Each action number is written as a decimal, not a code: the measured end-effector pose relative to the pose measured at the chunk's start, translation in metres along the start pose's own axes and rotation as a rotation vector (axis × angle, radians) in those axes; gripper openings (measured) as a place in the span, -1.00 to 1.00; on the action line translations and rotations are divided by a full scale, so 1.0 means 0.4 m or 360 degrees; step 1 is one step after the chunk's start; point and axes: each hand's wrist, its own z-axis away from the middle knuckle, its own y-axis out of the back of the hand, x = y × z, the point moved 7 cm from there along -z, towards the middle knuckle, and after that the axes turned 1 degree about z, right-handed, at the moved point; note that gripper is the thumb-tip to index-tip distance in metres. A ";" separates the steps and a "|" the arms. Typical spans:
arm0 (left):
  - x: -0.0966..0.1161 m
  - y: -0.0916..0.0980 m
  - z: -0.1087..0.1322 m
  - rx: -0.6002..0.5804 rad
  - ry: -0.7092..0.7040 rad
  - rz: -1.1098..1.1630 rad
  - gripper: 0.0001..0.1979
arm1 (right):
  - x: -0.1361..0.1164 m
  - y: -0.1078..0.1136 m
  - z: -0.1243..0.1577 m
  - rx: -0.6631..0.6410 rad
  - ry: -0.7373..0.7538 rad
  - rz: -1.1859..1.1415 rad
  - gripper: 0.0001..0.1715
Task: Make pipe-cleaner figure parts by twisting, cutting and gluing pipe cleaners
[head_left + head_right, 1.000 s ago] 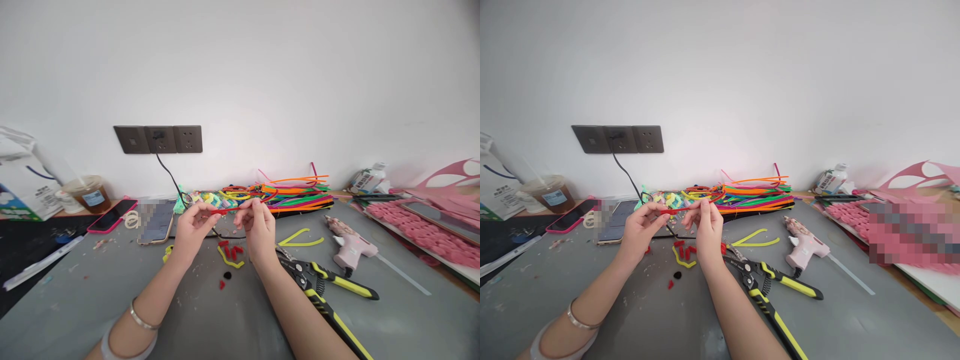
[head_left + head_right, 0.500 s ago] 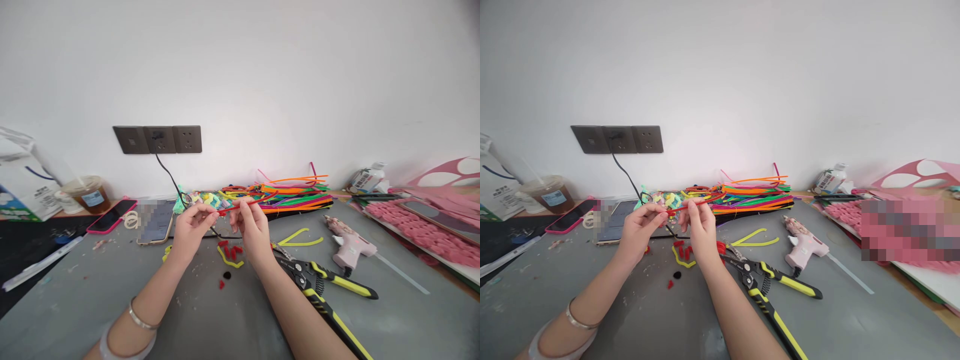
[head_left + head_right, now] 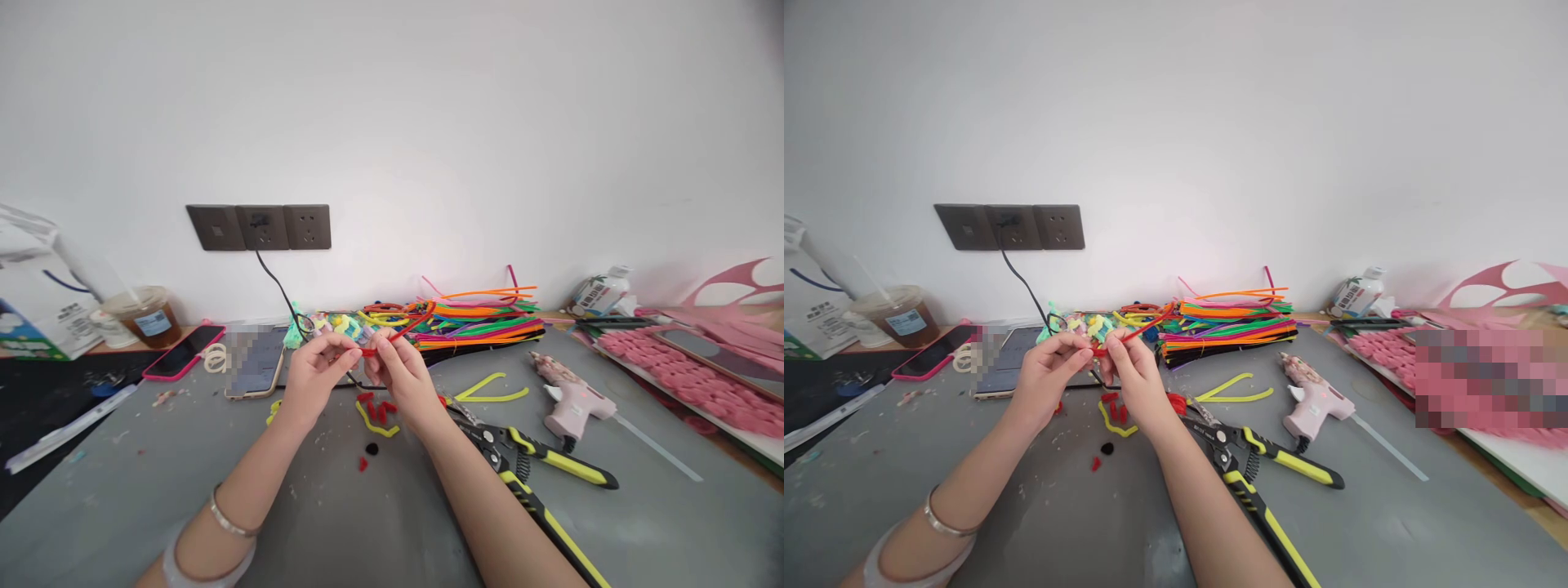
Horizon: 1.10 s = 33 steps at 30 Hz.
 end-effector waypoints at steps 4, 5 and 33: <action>0.001 -0.001 0.002 -0.0012 0.0017 0.0003 -0.76 | -0.004 -0.014 0.001 -0.0085 -0.0008 -0.0045 -0.61; 0.000 -0.002 0.002 -0.0021 0.0027 0.0010 -0.75 | -0.004 -0.017 0.002 -0.0103 -0.0019 -0.0064 -0.60; -0.040 -0.051 0.020 -0.0709 0.0207 -0.0664 -0.85 | -0.020 0.038 -0.008 0.0275 -0.0005 -0.0177 -0.62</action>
